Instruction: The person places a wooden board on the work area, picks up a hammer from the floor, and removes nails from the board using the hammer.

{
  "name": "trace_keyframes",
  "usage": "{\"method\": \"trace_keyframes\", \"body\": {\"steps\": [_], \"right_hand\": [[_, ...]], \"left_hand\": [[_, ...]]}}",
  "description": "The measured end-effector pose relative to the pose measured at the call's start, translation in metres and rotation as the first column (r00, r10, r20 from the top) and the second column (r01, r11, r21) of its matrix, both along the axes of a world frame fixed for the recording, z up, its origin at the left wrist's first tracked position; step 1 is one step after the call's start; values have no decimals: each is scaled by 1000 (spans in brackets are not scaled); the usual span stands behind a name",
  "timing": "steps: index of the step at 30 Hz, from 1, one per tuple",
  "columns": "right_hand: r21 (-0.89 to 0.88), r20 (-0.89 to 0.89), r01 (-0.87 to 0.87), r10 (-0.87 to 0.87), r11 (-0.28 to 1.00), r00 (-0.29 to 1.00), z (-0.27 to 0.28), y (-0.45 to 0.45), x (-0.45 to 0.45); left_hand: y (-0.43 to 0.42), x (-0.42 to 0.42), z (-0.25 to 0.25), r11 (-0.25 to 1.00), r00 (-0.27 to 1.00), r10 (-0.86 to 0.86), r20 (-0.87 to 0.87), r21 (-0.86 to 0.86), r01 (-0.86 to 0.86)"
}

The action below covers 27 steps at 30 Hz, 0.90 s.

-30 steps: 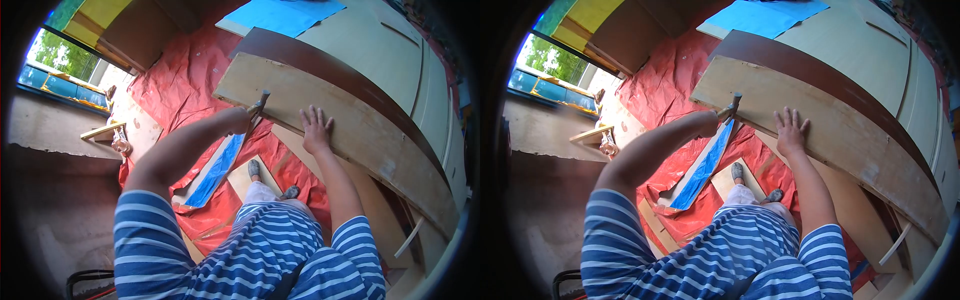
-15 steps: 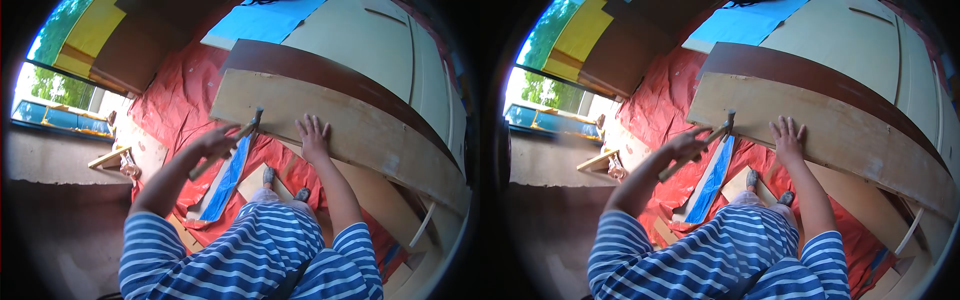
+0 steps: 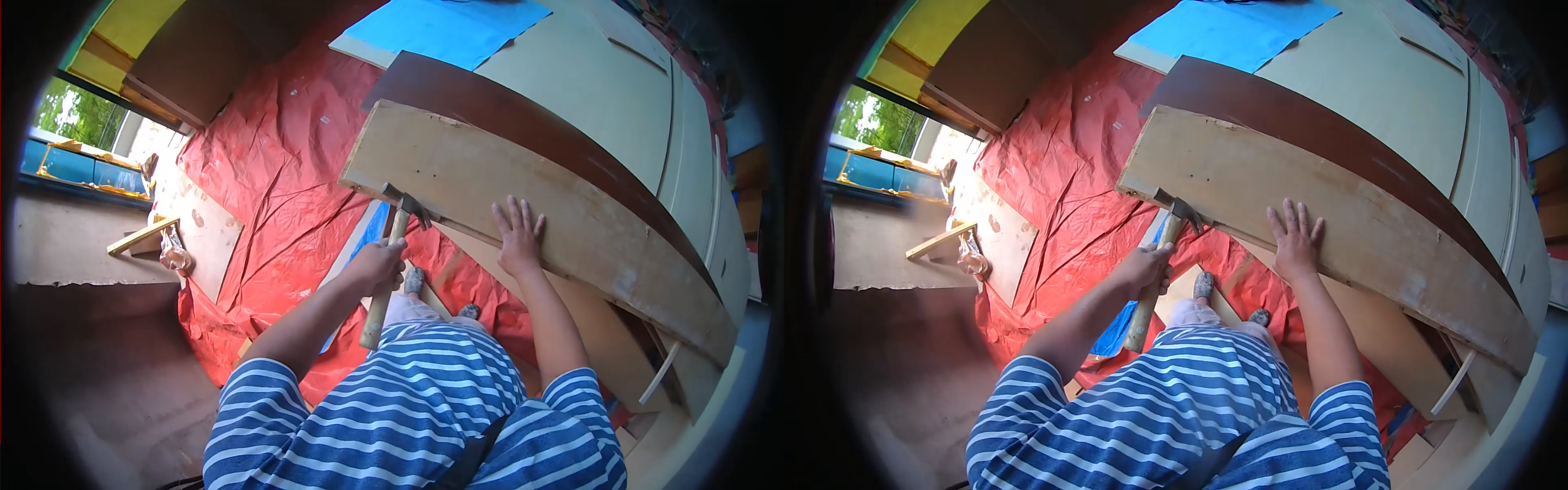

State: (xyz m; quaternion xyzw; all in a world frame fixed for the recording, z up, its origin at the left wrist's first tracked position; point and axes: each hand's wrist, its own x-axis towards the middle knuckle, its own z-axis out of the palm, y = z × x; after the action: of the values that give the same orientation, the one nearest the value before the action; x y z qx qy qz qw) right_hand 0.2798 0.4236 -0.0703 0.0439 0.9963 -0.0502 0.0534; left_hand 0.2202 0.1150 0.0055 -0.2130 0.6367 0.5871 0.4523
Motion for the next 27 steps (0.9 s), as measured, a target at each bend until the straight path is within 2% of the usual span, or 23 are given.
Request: {"method": "trace_keyframes", "body": {"steps": [1, 2, 4, 5, 6, 9, 10, 11, 14, 17, 18, 19, 20, 21, 23, 26, 27], "right_hand": [[5, 3, 4, -4, 1000, 1000, 1, 0, -1], [7, 6, 13, -13, 1000, 1000, 0, -1, -1], [6, -16, 17, -17, 1000, 1000, -5, -1, 0], [7, -30, 22, -21, 1000, 999, -7, 0, 0], [12, -41, 20, -20, 1000, 999, -9, 0, 0], [24, -41, 4, -3, 1000, 999, -10, 2, 1], [17, -26, 4, -3, 1000, 1000, -7, 1, 2], [11, -20, 4, -4, 1000, 1000, -4, 0, 1], [18, -28, -6, 6, 1000, 1000, -8, 2, 1], [-29, -65, -24, 22, 999, 998, -8, 3, 1], [-32, -66, -28, 25, 999, 997, -8, 4, 2], [-36, -68, -28, 25, 999, 997, -9, 4, 2], [-42, -69, -25, 22, 999, 997, -10, 4, 1], [-20, -62, -13, 11, 1000, 998, -11, 4, 0], [26, -37, -11, 12, 1000, 999, -14, 5, 0], [-27, 2, 19, -19, 999, 1000, -1, 0, -2], [-108, 24, 28, -26, 994, 999, 17, -4, -3]], "left_hand": [[6, 2, 9, 998, 997, 59, 53, -2, -59], [8, 1, 3, 966, 961, 212, 179, 111, -233], [18, 0, -2, 782, 780, 424, 460, 248, -572], [28, 10, 7, 803, 809, 444, 384, 230, -550], [36, 19, 9, 871, 877, 405, 257, 184, -456], [25, 13, 9, 965, 963, 243, 118, 67, -252], [11, 3, 6, 984, 981, 167, 103, 43, -172], [2, -4, 6, 983, 975, 145, 168, 90, -162], [3, -17, 7, 1000, 985, -18, 172, 23, 14], [-19, -41, -6, 988, 956, -155, 248, 36, 151], [-30, -53, 4, 954, 935, -290, 205, -17, 300], [-68, -75, -20, 813, 811, -562, 161, -71, 578], [-69, -73, 38, 611, 643, -762, 77, -241, 754], [-91, -75, 52, 569, 596, -796, 109, -202, 797], [-134, -73, 61, 712, 750, -632, 196, -236, 662], [-164, -68, 71, 901, 911, -397, 112, -139, 410], [-159, -64, 78, 942, 946, -320, 57, -91, 324]]}}
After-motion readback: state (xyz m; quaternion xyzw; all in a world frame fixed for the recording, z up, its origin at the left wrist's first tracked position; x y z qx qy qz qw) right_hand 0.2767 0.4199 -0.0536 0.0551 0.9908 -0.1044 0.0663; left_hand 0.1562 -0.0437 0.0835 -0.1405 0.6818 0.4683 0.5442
